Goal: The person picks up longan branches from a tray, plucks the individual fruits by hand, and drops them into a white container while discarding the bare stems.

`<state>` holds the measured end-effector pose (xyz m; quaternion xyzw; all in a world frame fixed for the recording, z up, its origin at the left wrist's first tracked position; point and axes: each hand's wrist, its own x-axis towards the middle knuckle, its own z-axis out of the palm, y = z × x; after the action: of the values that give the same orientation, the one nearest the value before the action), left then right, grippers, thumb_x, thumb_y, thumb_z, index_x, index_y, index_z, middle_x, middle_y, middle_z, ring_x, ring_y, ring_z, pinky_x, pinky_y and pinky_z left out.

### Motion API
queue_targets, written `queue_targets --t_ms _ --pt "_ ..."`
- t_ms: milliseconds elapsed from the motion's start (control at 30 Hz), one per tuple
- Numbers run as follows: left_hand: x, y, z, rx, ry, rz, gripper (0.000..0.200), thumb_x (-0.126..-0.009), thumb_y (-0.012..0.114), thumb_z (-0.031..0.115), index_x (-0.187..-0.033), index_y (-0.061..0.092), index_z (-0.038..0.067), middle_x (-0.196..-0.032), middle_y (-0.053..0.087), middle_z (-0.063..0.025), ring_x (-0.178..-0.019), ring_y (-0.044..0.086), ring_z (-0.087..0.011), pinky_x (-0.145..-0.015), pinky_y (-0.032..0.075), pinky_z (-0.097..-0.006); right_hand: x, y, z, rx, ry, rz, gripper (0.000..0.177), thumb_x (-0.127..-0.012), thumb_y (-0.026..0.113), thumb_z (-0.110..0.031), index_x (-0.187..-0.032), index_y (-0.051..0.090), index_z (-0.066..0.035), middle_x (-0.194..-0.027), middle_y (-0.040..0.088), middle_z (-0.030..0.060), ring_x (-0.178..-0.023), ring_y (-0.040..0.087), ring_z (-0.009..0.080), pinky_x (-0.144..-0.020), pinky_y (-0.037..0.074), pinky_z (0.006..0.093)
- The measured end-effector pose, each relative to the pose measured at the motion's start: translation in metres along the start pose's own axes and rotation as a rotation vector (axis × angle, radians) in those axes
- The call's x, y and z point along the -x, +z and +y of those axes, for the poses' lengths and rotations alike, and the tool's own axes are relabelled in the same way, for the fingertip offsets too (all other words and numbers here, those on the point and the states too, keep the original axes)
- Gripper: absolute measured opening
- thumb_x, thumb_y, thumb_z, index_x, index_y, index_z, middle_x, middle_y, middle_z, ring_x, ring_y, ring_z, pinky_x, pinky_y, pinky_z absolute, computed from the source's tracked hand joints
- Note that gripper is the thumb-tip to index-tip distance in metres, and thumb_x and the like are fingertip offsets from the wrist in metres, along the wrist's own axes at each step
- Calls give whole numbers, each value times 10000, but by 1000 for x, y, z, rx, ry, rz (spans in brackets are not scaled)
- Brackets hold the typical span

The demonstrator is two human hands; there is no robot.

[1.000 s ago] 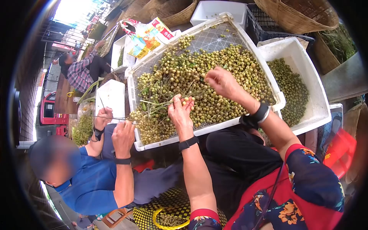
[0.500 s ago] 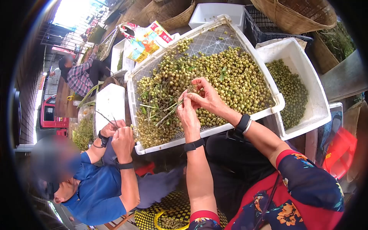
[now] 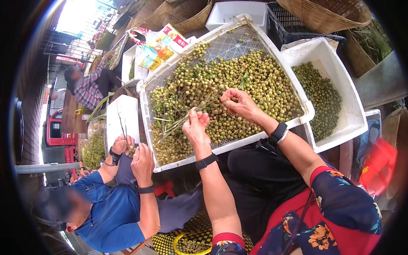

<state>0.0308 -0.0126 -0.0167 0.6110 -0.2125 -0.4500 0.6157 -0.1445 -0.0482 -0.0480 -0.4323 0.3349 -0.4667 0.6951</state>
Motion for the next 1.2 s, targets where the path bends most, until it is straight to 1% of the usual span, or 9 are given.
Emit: queue_targets --t_ms 100,133,200,400,667,700,800,933,1200 --pt "-6 -6 4 49 35 14 256 -977 575 283 -1085 602 53 -841 616 -45 -742 656 -174 -667 558 -314 -4 -12 -4 288 -9 10 85 -928 583 -99 -992 603 -48 -761 546 -4 -616 548 110 -557 458 249" --pt "-6 -7 4 79 28 -4 263 -975 577 293 -1089 586 56 -838 609 -44 -760 656 -179 -676 559 -321 -6 -19 -2 757 -422 0 138 -934 594 -154 -989 632 -34 -798 593 51 -702 595 206 -663 495 315" --pt "-5 -9 2 108 3 -34 275 -974 576 305 -1097 569 59 -854 594 -45 -785 657 -194 -685 560 -331 -6 -30 -5 1025 -520 36 206 -932 608 -215 -980 641 -18 -860 622 101 -786 608 273 -738 494 357" --pt "0 -3 8 140 -53 -81 361 -977 560 360 -1148 513 46 -981 503 -77 -840 664 -260 -707 571 -375 8 -28 -43 -4 296 -73 448 -1021 389 -461 -1138 553 -61 -850 619 39 -707 609 107 -579 522 233" --pt "1 -7 13 262 -15 -68 272 -1019 475 288 -1120 503 37 -939 476 -82 -923 660 -325 -820 579 -443 -5 -39 -17 -490 220 93 116 -953 606 -181 -951 609 -66 -778 632 2 -627 608 79 -590 539 214" --pt "2 -9 16 260 15 -83 274 -1020 471 290 -1115 504 35 -933 474 -81 -929 656 -326 -841 571 -447 -4 -43 -19 -417 138 95 69 -952 585 -148 -952 615 -86 -866 636 19 -702 615 89 -655 544 231" --pt "8 -8 23 247 16 -209 274 -1020 473 293 -1097 507 32 -943 488 -79 -921 651 -304 -861 557 -432 -10 -41 -27 786 -326 119 177 -949 542 -131 -1086 629 -58 -1000 609 20 -872 599 152 -817 499 276" --pt "18 -1 27 169 -51 -443 244 -1018 478 288 -1080 517 55 -1003 551 -90 -878 652 -248 -817 549 -384 -19 -27 -51 300 -80 -228 261 -960 599 -259 -1086 643 -35 -934 631 -5 -859 559 81 -784 462 252" --pt "15 -1 19 -39 -1 -531 201 -1034 437 259 -1090 517 83 -1007 592 -86 -887 653 -215 -829 547 -375 -16 -16 -30 102 270 -493 147 -917 666 -212 -976 642 -79 -801 628 -15 -690 585 75 -601 490 231"
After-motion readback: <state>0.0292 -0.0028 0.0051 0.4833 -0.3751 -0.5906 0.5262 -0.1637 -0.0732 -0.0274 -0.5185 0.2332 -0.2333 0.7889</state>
